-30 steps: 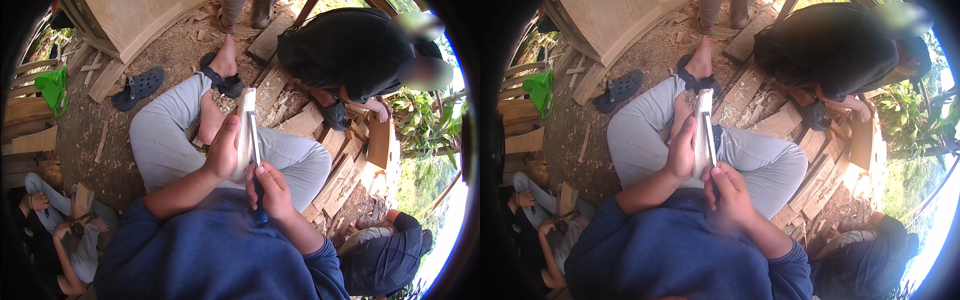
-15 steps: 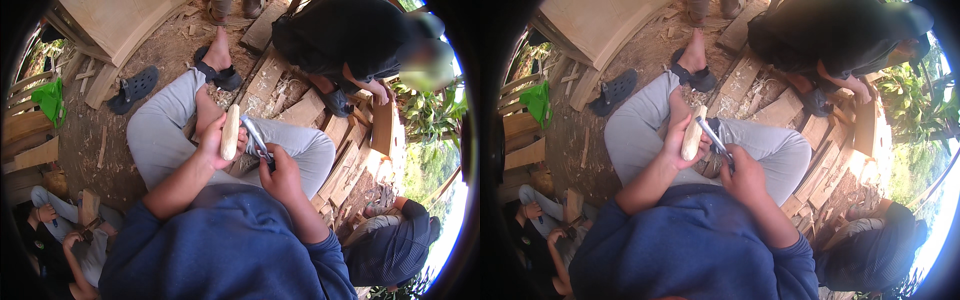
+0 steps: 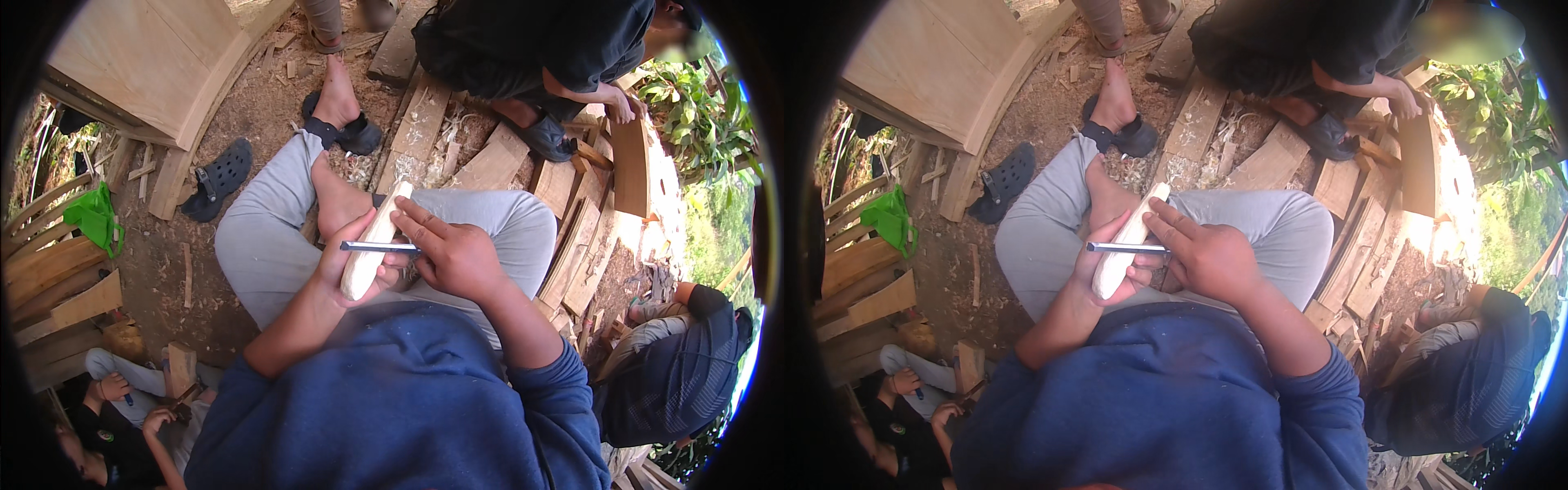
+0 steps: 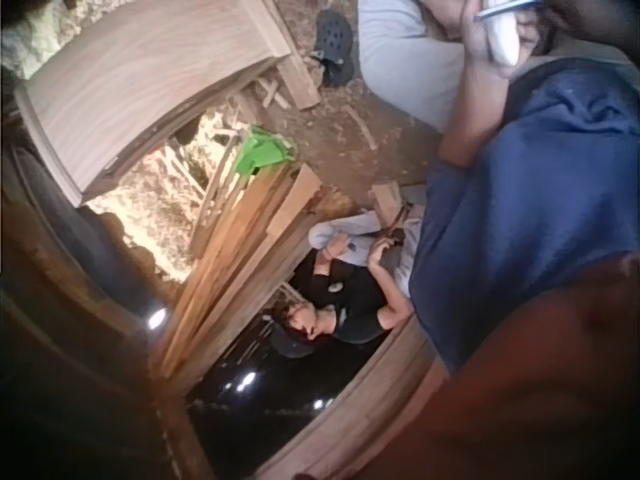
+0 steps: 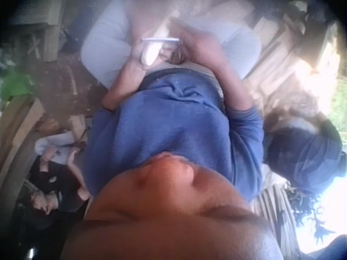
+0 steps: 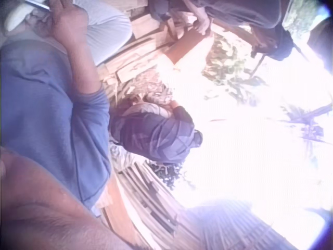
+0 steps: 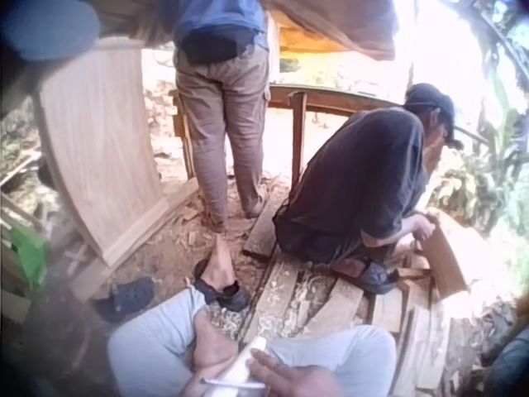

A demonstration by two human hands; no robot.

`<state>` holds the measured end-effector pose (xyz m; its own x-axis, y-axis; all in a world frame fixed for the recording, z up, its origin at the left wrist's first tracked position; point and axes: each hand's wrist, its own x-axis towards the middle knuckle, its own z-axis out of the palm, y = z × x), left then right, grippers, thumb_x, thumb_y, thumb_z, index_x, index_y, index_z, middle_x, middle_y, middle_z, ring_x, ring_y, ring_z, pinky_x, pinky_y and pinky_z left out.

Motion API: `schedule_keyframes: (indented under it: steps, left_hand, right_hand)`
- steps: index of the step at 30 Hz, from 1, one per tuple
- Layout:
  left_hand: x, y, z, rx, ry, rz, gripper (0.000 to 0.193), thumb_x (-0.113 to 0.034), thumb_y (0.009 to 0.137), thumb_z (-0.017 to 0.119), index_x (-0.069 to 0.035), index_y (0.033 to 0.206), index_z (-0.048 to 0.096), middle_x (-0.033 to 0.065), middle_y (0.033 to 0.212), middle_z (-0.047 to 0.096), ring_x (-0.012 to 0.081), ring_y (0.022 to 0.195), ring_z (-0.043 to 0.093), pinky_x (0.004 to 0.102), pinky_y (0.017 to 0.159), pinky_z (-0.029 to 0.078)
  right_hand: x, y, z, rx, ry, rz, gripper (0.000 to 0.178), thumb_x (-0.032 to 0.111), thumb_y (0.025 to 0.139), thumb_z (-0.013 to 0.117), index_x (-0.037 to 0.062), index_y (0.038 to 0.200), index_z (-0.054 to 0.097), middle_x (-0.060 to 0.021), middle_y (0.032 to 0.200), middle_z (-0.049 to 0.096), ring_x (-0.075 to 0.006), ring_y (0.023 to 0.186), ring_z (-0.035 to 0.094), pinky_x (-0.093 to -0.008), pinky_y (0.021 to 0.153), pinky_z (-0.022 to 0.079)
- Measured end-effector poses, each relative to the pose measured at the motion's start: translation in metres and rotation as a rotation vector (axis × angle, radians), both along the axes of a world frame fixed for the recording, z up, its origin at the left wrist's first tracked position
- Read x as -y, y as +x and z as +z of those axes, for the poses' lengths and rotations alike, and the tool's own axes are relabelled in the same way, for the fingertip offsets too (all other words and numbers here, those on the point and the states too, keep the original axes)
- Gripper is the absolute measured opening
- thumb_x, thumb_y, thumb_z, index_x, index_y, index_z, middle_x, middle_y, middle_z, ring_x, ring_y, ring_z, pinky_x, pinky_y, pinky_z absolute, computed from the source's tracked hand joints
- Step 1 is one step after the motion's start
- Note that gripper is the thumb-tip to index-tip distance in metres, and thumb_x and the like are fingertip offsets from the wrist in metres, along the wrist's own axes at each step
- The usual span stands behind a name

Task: The person sits on the ground and carves a small piece of wood using a chisel. They hold the wood in their left hand and use the chisel in their right hand to shave off thin layers, creating wood shavings that fall onto their lap and the ground.

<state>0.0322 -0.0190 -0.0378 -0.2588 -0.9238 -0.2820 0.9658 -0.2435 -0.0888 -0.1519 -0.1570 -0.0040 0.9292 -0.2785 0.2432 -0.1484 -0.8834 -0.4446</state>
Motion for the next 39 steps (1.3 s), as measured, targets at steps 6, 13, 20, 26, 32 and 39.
schedule_keyframes:
  steps: [6, 13, 20, 26, 32, 39]
  left_hand:
    - [-0.005, -0.007, 0.006, 0.159, 0.005, 0.016, 0.049, -0.05, 0.115, 0.039, -0.009, 0.135, 0.058, 0.0079, 0.103, 0.061, 0.0175, 0.083, 0.057, 0.0278, 0.062, 0.053]
    - [-0.005, -0.018, 0.024, 0.647, 0.136, 0.107, 0.056, -0.052, 0.114, 0.041, -0.007, 0.144, 0.056, 0.0072, 0.107, 0.071, 0.0127, 0.075, 0.066, 0.0253, 0.054, 0.053]
    - [-0.008, -0.024, 0.031, 0.861, 0.168, 0.129, 0.057, -0.05, 0.115, 0.039, -0.006, 0.149, 0.054, 0.0059, 0.106, 0.071, 0.0142, 0.082, 0.067, 0.027, 0.059, 0.051]
    - [-0.01, -0.031, 0.016, 0.909, 0.102, 0.177, 0.057, -0.05, 0.115, 0.039, -0.006, 0.146, 0.056, 0.0078, 0.106, 0.071, 0.0143, 0.078, 0.067, 0.0265, 0.057, 0.052]
    - [-0.03, -0.021, 0.031, 0.649, 0.05, -0.125, 0.059, -0.051, 0.115, 0.038, -0.002, 0.147, 0.05, 0.0081, 0.096, 0.06, 0.0131, 0.069, 0.057, 0.0265, 0.055, 0.05]
    - [-0.026, -0.004, 0.028, 0.138, -0.038, -0.094, 0.063, -0.045, 0.117, 0.031, 0.002, 0.158, 0.04, 0.0102, 0.098, 0.052, 0.0166, 0.077, 0.055, 0.0272, 0.055, 0.051]
  right_hand:
    - [-0.001, -0.001, 0.009, 0.118, 0.104, -0.107, 0.048, 0.012, 0.079, 0.077, 0.0163, 0.127, 0.074, -0.0058, 0.132, 0.072, -0.0276, 0.082, 0.076, -0.0399, 0.066, 0.061]
    - [-0.028, 0.001, 0.019, 0.318, 0.637, -0.142, 0.017, 0.005, 0.085, 0.085, 0.0013, 0.101, 0.079, -0.0126, 0.092, 0.073, -0.0278, 0.082, 0.074, -0.0364, 0.074, 0.057]
    - [-0.029, 0.001, 0.019, 0.27, 0.691, -0.175, 0.014, 0.006, 0.086, 0.084, -0.001, 0.096, 0.077, -0.0133, 0.083, 0.071, -0.0277, 0.077, 0.071, -0.0367, 0.073, 0.055]
    - [-0.025, 0.005, 0.014, 0.232, 0.568, -0.138, 0.012, 0.006, 0.085, 0.08, -0.0018, 0.091, 0.073, -0.015, 0.081, 0.07, -0.0288, 0.074, 0.069, -0.0384, 0.071, 0.054]
    - [0.03, 0.013, 0.007, 0.206, 0.415, -0.421, 0.015, 0.013, 0.089, 0.076, -0.0014, 0.093, 0.075, -0.0202, 0.083, 0.07, -0.0365, 0.075, 0.069, -0.0438, 0.071, 0.054]
    - [0.024, 0.009, -0.004, 0.317, 0.685, -0.352, 0.03, 0.019, 0.098, 0.072, -0.0021, 0.12, 0.075, -0.0146, 0.087, 0.074, -0.0277, 0.077, 0.071, -0.0436, 0.076, 0.056]
